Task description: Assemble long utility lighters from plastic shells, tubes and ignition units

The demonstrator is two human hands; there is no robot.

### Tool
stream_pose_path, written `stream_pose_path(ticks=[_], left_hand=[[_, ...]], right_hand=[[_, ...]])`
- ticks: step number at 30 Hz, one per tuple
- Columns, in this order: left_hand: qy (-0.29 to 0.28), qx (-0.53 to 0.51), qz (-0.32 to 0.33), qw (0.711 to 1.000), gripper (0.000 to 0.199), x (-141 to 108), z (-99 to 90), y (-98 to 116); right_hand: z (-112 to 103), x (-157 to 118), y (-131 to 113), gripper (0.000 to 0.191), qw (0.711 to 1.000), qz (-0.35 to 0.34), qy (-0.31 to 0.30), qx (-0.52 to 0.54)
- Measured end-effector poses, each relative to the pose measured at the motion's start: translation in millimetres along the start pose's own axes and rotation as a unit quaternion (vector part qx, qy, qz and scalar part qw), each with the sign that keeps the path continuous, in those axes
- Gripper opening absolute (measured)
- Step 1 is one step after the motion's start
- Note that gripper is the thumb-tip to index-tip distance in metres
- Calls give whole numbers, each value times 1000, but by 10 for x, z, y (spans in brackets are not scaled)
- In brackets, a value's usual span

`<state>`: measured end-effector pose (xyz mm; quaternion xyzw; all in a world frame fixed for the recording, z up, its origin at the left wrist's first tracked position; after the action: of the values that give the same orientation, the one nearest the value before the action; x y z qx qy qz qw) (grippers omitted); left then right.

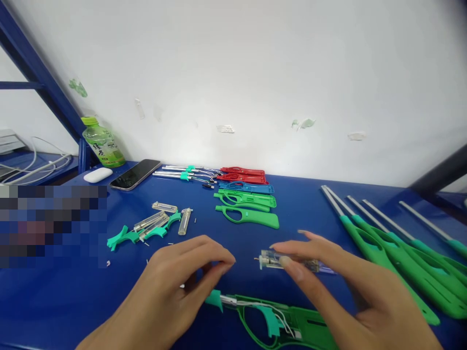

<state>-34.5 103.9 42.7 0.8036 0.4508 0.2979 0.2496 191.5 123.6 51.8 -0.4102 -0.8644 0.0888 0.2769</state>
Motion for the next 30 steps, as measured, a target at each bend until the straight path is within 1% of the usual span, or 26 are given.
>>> stream_pose_path(ticks=[4,8,11,15,18,22,25,27,29,30], left_hand=[[15,-74,-39,996,17,23,49,-24],[20,-144,-65,987,19,49,96,-6],[22,-181,-87,979,17,42,115,8],[23,-198,-119,973,11,0,135,4],[31,-220,-129,966,14,-37,151,-15],[43,-272,-120,954,19,-59,172,-19],[54,-293,-93,950,33,-60,181,20],[61,-296,-78,950,42,-68,196,50],[62,-284,-63,955,45,-83,219,83],[61,-271,-55,959,46,-92,229,101]], right_hand=[[38,7,-26,14,1000,-8,-18,12],[90,23,-55,14,999,-12,-31,24],[110,28,-70,14,999,-10,-33,23],[124,-11,-43,17,1000,6,-27,-8],[137,-52,-12,19,999,15,-22,-46],[151,-57,-11,18,998,14,-28,-48],[167,-27,-32,17,999,13,-42,-28],[191,-10,-40,18,998,16,-62,-2],[213,-6,-38,20,997,18,-75,21],[214,-7,-34,21,997,19,-72,29]])
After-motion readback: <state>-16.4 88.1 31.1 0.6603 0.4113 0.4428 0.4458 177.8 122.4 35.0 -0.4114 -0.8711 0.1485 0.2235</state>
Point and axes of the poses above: each hand's wrist, its own x-axis towards the middle knuckle, its own z-axis out of the palm, y = z × x, the point moved 5 cm from there along x, towards the middle knuckle, and after that the axes turned 14 degrees about -y, right-handed, at the moved point
